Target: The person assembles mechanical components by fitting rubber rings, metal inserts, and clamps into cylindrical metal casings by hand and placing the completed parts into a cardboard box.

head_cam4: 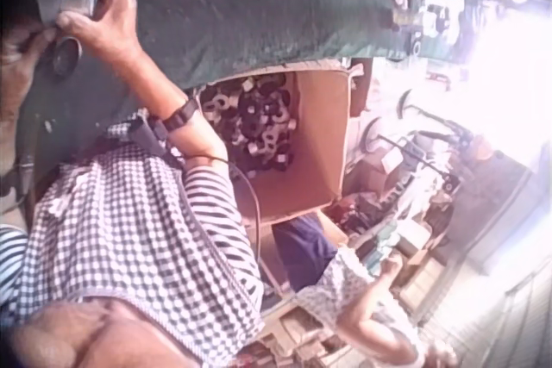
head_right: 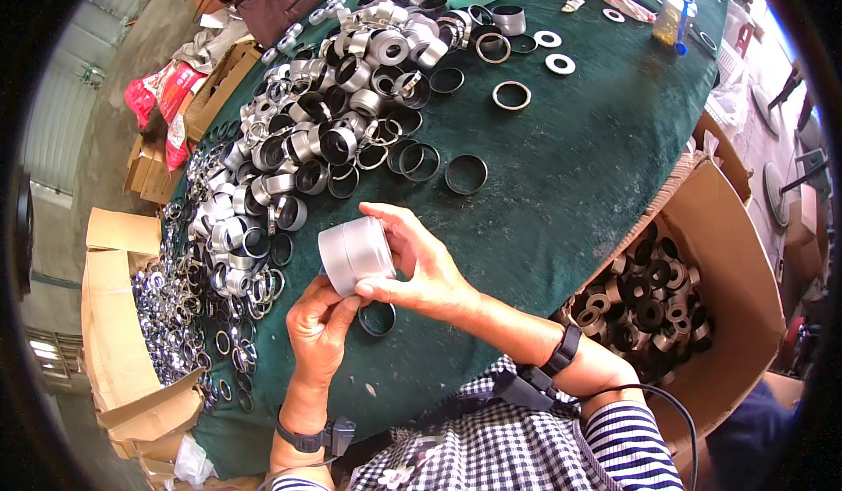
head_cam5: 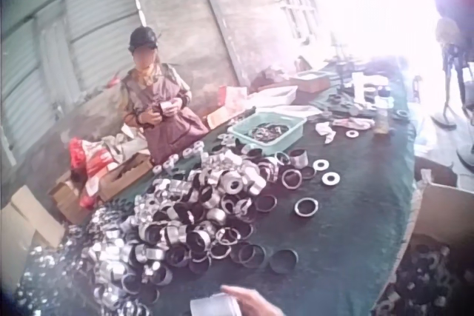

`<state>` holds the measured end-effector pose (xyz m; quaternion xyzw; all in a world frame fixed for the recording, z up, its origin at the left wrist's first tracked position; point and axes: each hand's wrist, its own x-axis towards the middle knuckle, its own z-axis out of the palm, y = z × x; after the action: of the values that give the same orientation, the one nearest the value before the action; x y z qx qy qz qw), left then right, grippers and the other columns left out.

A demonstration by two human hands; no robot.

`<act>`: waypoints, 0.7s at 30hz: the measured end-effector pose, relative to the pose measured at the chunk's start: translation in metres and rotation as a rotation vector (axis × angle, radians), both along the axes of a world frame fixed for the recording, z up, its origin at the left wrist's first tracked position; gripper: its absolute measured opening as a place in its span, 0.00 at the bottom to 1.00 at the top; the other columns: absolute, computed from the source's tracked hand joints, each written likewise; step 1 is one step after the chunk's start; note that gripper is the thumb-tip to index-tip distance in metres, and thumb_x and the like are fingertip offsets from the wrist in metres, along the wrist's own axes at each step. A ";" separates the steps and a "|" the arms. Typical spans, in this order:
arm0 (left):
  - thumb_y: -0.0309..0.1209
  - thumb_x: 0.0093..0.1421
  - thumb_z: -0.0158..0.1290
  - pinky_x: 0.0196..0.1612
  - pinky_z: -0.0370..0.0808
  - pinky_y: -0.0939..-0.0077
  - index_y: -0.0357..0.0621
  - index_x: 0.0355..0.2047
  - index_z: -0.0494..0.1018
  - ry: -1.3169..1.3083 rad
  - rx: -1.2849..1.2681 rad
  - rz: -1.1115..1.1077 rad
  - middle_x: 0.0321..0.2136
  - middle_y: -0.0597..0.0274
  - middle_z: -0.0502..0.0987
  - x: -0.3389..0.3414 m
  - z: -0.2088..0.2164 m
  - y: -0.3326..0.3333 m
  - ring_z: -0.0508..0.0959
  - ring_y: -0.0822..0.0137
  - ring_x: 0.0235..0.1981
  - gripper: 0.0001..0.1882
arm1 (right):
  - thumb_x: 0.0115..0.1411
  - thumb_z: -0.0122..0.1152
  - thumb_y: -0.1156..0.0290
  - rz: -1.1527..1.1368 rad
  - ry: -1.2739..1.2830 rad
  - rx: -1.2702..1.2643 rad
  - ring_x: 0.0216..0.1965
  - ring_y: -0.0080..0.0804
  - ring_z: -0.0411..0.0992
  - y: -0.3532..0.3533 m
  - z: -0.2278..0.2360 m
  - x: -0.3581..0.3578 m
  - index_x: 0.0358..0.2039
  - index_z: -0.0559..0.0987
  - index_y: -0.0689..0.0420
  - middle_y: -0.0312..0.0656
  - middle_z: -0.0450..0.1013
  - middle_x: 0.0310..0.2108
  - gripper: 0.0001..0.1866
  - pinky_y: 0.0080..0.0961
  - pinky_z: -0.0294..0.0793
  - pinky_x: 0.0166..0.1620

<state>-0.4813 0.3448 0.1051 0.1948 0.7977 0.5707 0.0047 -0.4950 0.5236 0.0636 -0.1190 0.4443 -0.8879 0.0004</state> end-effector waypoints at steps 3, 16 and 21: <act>0.20 0.59 0.60 0.37 0.73 0.79 0.35 0.33 0.79 0.057 -0.056 -0.032 0.34 0.62 0.79 -0.001 0.002 0.008 0.78 0.72 0.33 0.02 | 0.48 0.79 0.66 0.027 0.012 -0.017 0.59 0.33 0.65 0.011 -0.001 0.002 0.64 0.59 0.55 0.43 0.64 0.57 0.48 0.35 0.66 0.61; 0.41 0.56 0.64 0.63 0.64 0.62 0.37 0.68 0.50 -0.589 0.368 -0.103 0.60 0.48 0.64 -0.004 0.028 0.018 0.67 0.60 0.60 0.48 | 0.43 0.80 0.67 -0.212 0.487 0.411 0.60 0.41 0.65 0.019 -0.011 0.006 0.63 0.62 0.57 0.47 0.64 0.58 0.49 0.36 0.67 0.60; 0.21 0.46 0.65 0.59 0.71 0.64 0.41 0.70 0.46 -0.039 0.093 -0.152 0.57 0.50 0.66 -0.007 0.031 0.017 0.71 0.58 0.57 0.54 | 0.50 0.77 0.59 -0.001 0.336 0.235 0.63 0.43 0.62 0.028 -0.004 0.017 0.69 0.53 0.56 0.50 0.58 0.65 0.53 0.41 0.63 0.63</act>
<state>-0.4880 0.3618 0.1356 0.2435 0.7532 0.6087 0.0544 -0.4783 0.5512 0.0591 -0.2644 0.5387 -0.7976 -0.0602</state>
